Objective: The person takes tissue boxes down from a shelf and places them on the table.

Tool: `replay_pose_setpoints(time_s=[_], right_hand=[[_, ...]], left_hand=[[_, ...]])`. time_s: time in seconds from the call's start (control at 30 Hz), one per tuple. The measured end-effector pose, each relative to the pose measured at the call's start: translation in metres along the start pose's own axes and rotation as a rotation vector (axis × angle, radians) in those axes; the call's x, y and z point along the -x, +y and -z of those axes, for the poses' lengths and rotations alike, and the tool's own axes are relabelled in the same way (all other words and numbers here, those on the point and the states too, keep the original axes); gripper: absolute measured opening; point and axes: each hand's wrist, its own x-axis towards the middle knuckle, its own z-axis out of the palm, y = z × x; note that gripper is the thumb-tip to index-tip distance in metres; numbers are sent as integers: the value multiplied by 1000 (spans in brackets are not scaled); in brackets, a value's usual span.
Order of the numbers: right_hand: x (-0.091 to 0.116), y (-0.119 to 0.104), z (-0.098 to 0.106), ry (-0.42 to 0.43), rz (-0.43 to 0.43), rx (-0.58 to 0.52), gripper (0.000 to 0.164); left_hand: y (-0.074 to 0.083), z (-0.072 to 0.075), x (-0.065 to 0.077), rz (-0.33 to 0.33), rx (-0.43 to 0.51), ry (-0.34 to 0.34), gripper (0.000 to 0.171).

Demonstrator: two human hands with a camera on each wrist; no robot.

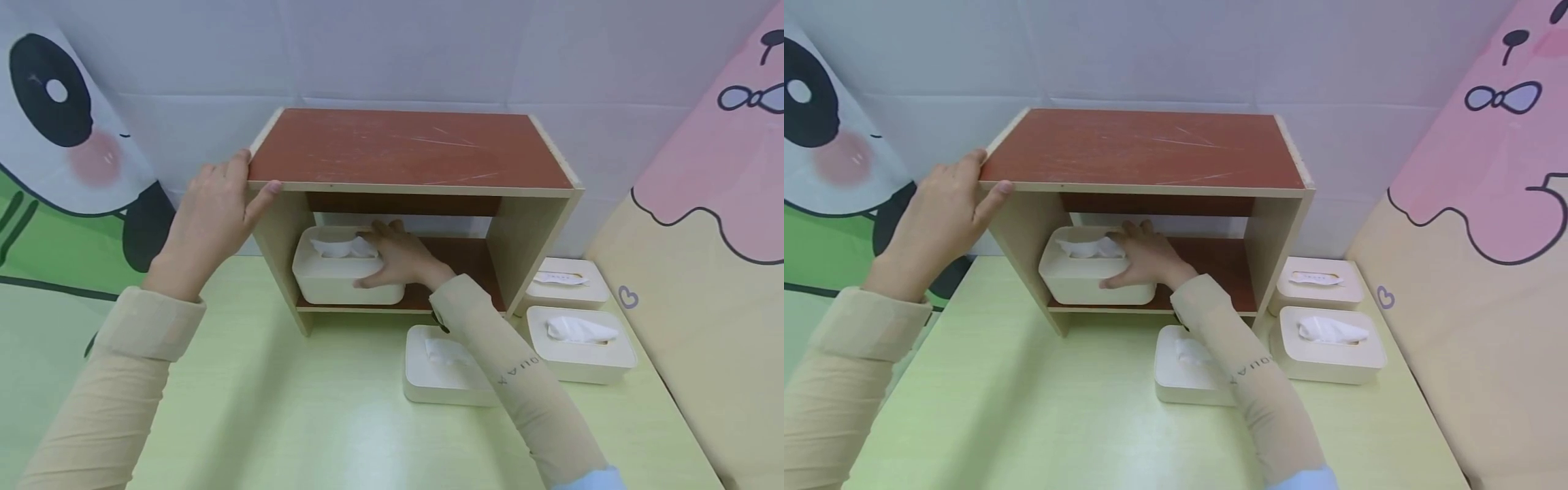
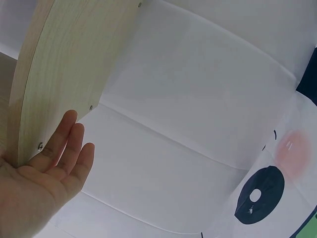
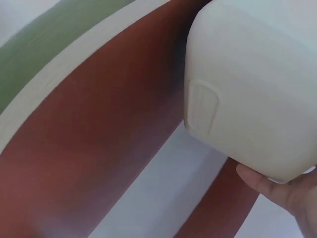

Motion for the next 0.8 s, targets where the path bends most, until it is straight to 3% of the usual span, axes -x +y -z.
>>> replay_pose_setpoints(time_s=[0.4, 0.8], right_hand=[[21, -9, 1, 70, 63, 76, 90], [46, -24, -6, 64, 55, 94, 92]], left_hand=[[0, 0, 0, 5, 2, -9, 60], [-1, -2, -1, 5, 2, -4, 59]])
